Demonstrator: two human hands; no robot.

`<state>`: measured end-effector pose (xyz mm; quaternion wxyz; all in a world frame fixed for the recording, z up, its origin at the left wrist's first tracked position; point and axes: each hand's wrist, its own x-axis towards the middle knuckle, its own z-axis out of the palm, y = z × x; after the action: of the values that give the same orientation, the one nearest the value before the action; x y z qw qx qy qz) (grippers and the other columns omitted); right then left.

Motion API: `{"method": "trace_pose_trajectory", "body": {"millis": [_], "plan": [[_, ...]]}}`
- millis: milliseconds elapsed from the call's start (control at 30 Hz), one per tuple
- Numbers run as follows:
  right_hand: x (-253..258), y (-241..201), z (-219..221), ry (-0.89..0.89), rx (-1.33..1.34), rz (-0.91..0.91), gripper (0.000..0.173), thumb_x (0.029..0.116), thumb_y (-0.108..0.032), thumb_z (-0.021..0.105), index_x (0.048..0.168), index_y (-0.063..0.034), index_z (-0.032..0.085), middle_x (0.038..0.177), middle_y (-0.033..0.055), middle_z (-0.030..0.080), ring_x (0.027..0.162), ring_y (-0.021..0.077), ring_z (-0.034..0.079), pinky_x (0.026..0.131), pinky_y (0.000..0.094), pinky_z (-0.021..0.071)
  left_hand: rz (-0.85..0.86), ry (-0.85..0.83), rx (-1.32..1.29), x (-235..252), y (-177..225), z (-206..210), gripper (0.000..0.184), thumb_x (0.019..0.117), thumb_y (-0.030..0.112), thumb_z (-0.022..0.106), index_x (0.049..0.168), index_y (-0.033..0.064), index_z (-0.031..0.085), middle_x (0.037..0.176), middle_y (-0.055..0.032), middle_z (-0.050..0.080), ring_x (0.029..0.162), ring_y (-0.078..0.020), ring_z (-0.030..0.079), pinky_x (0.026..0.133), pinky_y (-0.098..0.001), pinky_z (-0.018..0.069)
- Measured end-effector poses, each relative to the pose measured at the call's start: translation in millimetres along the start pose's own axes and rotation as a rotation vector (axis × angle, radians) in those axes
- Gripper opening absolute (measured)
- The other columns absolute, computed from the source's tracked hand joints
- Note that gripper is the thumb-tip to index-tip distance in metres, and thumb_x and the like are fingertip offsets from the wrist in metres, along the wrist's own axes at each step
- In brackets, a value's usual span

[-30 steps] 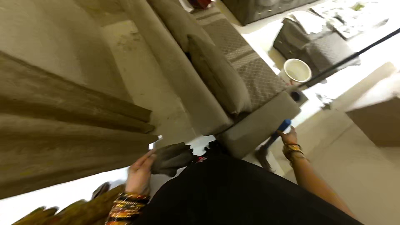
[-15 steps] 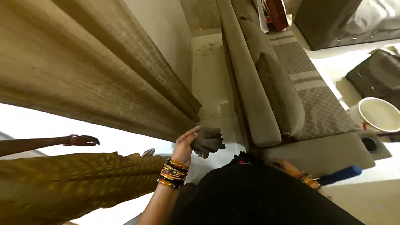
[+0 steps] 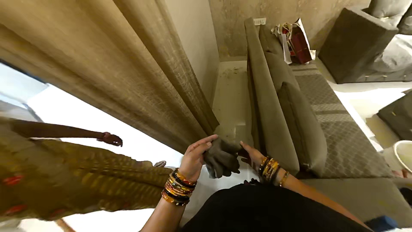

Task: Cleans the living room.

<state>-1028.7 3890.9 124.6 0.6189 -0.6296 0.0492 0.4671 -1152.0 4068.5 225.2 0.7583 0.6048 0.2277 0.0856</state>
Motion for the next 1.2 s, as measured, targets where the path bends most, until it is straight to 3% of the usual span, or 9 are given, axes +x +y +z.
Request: {"method": "trace_pose_trajectory", "body": {"millis": [133, 333, 433, 600, 733, 833, 967, 1100, 1200], "plan": [[6, -7, 7, 0.044, -0.006, 0.021, 0.048, 0.1098, -0.037, 0.047, 0.139, 0.0005, 0.055, 0.134, 0.0182, 0.062, 0.123, 0.0260, 0.059, 0.104, 0.0427, 0.0481, 0.032, -0.018, 0.009, 0, -3, -2, 0.040, 0.0959, 0.012, 0.043, 0.126, -0.0043, 0.065, 0.117, -0.0125, 0.072, 0.103, -0.0172, 0.069, 0.090, -0.0347, 0.0574], [0, -38, 11, 0.043, 0.154, -0.277, 0.016, 0.1078, -0.012, 0.049, 0.109, 0.0006, 0.059, 0.099, 0.0082, 0.062, 0.092, 0.0135, 0.060, 0.088, 0.0328, 0.0513, 0.034, 0.038, 0.056, -4, -20, -9, 0.039, 0.0952, 0.010, 0.043, 0.124, -0.0043, 0.065, 0.121, -0.0105, 0.071, 0.107, -0.0144, 0.068, 0.093, -0.0331, 0.0557], [-5, -60, 11, -0.035, 0.119, -0.376, 0.013, 0.1069, -0.008, 0.048, 0.110, -0.0002, 0.059, 0.097, 0.0059, 0.063, 0.088, 0.0105, 0.063, 0.084, 0.0295, 0.0543, 0.007, 0.025, 0.088, -5, -38, -15, 0.041, 0.0942, 0.011, 0.046, 0.128, -0.0043, 0.063, 0.127, -0.0121, 0.069, 0.112, -0.0162, 0.067, 0.096, -0.0353, 0.0544], [-2, -77, 21, -0.212, -0.095, -0.480, 0.037, 0.1037, -0.004, 0.050, 0.139, 0.0049, 0.050, 0.124, 0.0128, 0.064, 0.106, 0.0103, 0.065, 0.095, 0.0283, 0.0544, -0.112, -0.038, 0.143, 1, -63, -21, 0.047, 0.0944, 0.012, 0.050, 0.137, -0.0046, 0.056, 0.135, -0.0163, 0.063, 0.115, -0.0192, 0.065, 0.098, -0.0381, 0.0532], [16, -77, 30, -0.305, -0.246, -0.485, 0.064, 0.1027, -0.012, 0.054, 0.159, 0.0015, 0.026, 0.159, 0.0196, 0.041, 0.141, 0.0178, 0.049, 0.117, 0.0331, 0.0413, -0.179, -0.124, 0.179, 25, -82, -33, 0.049, 0.0950, 0.012, 0.054, 0.141, -0.0049, 0.053, 0.125, -0.0187, 0.067, 0.106, -0.0214, 0.068, 0.096, -0.0413, 0.0549], [28, -82, 36, -0.339, -0.259, -0.466, 0.073, 0.1012, -0.015, 0.055, 0.162, 0.0001, 0.017, 0.164, 0.0197, 0.033, 0.145, 0.0182, 0.044, 0.119, 0.0335, 0.0389, -0.234, -0.270, 0.264, 57, -85, -48, 0.050, 0.0959, 0.017, 0.055, 0.142, -0.0011, 0.053, 0.125, -0.0165, 0.066, 0.104, -0.0205, 0.067, 0.093, -0.0401, 0.0545], [43, -99, 40, -0.313, -0.299, -0.436, 0.067, 0.1009, -0.009, 0.054, 0.160, 0.0009, 0.025, 0.157, 0.0190, 0.042, 0.139, 0.0170, 0.050, 0.115, 0.0333, 0.0424, -0.263, -0.398, 0.492, 109, -60, -69, 0.047, 0.1016, 0.022, 0.054, 0.144, 0.0009, 0.053, 0.139, -0.0214, 0.059, 0.116, -0.0306, 0.063, 0.099, -0.0483, 0.0508], [70, -114, 41, -0.156, -0.225, -0.405, 0.055, 0.0994, 0.001, 0.050, 0.153, 0.0013, 0.038, 0.146, 0.0157, 0.055, 0.125, 0.0108, 0.059, 0.106, 0.0289, 0.0488, 0.346, -0.268, 0.523, 130, 30, -91, 0.037, 0.1000, 0.022, 0.054, 0.128, 0.0017, 0.066, 0.126, -0.0134, 0.067, 0.111, -0.0198, 0.066, 0.098, -0.0388, 0.0547], [88, -125, 43, -0.063, -0.161, -0.399, 0.054, 0.0986, 0.001, 0.048, 0.152, 0.0000, 0.041, 0.143, 0.0136, 0.057, 0.120, 0.0085, 0.061, 0.102, 0.0276, 0.0506, 0.992, -0.244, 0.407, 121, 131, -101, 0.022, 0.1051, 0.029, 0.055, 0.120, 0.0296, 0.070, 0.116, 0.0163, 0.070, 0.106, 0.0022, 0.065, 0.090, -0.0181, 0.0546]]}}
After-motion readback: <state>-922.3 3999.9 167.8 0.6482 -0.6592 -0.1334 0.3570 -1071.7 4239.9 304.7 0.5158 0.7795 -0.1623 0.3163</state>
